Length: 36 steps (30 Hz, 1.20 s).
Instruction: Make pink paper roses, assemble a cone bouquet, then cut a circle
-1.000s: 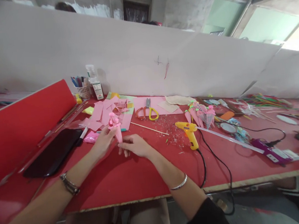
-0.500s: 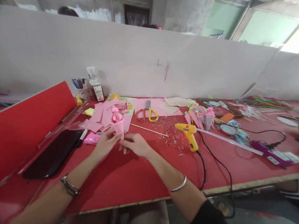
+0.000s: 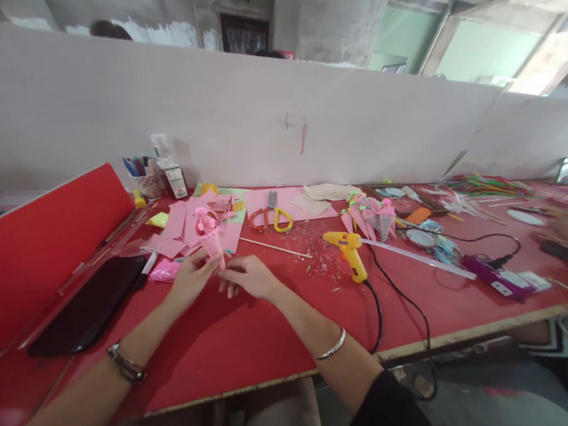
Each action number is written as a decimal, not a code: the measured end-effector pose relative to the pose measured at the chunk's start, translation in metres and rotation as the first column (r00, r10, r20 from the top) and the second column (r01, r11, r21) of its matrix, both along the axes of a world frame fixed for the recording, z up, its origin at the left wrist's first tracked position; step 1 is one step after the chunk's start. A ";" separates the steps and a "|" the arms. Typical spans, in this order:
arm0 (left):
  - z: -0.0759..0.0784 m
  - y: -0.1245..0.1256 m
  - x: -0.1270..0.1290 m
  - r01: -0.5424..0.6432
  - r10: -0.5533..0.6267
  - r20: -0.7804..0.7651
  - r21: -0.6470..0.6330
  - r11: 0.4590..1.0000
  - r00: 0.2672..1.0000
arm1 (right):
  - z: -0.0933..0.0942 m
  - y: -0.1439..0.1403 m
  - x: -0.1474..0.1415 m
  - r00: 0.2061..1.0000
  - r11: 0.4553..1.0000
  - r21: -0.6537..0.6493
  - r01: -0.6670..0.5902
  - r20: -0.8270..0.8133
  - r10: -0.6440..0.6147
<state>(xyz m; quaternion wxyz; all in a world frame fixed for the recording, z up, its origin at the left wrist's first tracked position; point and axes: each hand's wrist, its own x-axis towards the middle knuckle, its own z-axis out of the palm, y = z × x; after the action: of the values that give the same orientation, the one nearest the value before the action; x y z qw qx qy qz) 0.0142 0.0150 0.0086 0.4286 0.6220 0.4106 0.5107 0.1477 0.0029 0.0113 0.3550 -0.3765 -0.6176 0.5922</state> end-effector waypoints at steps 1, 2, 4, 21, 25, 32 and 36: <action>0.000 0.000 0.000 -0.006 0.006 0.017 -0.015 1.000 1.000 | 0.000 0.000 0.000 1.000 1.000 -0.011 0.001 0.000 -0.001; -0.001 0.000 0.000 -0.012 0.013 0.031 -0.027 1.000 0.999 | 0.001 0.000 0.000 1.000 1.000 -0.021 0.004 0.000 -0.004; -0.001 0.000 0.000 -0.019 0.021 0.051 -0.040 0.999 0.998 | 0.000 0.000 0.001 1.000 0.999 -0.037 0.012 -0.003 -0.012; -0.001 0.004 -0.002 -0.014 0.020 0.064 -0.092 0.996 0.998 | -0.005 0.004 0.002 0.998 1.000 0.007 0.005 0.060 -0.006; 0.000 0.004 -0.001 -0.035 0.038 0.025 -0.088 0.995 0.999 | -0.008 0.005 0.003 0.994 0.996 0.091 0.007 0.110 -0.017; 0.000 0.003 0.000 -0.061 0.061 0.017 -0.021 0.998 0.998 | -0.009 0.006 0.004 0.986 0.986 0.165 0.014 0.164 -0.041; 0.000 0.003 0.001 -0.056 0.056 0.006 0.039 0.998 0.998 | -0.008 0.007 0.004 0.979 0.967 0.251 0.050 0.178 -0.097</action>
<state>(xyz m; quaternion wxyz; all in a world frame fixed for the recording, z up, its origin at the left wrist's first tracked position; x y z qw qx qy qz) 0.0151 0.0178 0.0086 0.4029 0.6173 0.4167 0.5319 0.1522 0.0102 0.0030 0.3605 -0.4068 -0.7025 0.4595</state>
